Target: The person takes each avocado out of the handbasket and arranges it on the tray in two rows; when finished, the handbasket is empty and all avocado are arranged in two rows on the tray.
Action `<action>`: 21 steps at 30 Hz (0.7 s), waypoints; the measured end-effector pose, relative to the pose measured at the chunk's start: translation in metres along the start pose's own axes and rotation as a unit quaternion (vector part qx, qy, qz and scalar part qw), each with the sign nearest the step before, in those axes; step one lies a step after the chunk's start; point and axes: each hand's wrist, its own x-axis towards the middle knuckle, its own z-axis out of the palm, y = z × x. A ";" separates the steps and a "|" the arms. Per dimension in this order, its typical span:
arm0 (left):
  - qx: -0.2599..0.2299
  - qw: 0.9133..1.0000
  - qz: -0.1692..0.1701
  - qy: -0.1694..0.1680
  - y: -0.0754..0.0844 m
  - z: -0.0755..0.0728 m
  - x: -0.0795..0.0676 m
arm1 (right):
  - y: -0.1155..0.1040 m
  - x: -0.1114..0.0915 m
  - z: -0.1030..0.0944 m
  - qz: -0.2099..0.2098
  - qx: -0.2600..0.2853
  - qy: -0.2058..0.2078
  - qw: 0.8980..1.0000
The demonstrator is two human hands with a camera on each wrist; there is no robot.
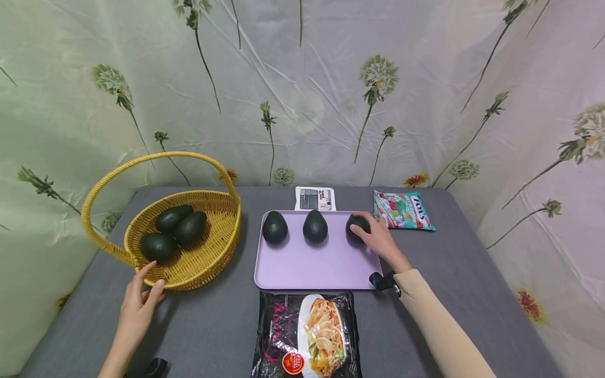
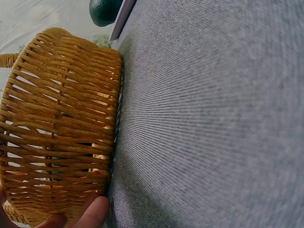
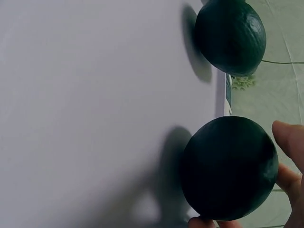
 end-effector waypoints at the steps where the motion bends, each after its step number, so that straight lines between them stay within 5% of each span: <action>1: 0.000 1.000 0.001 0.001 0.000 0.000 0.000 | 0.000 0.000 0.000 0.000 0.000 0.002 1.000; 21: -0.002 1.000 0.004 -0.003 -0.001 0.000 0.001 | -0.017 0.010 -0.008 -0.048 0.042 0.052 0.997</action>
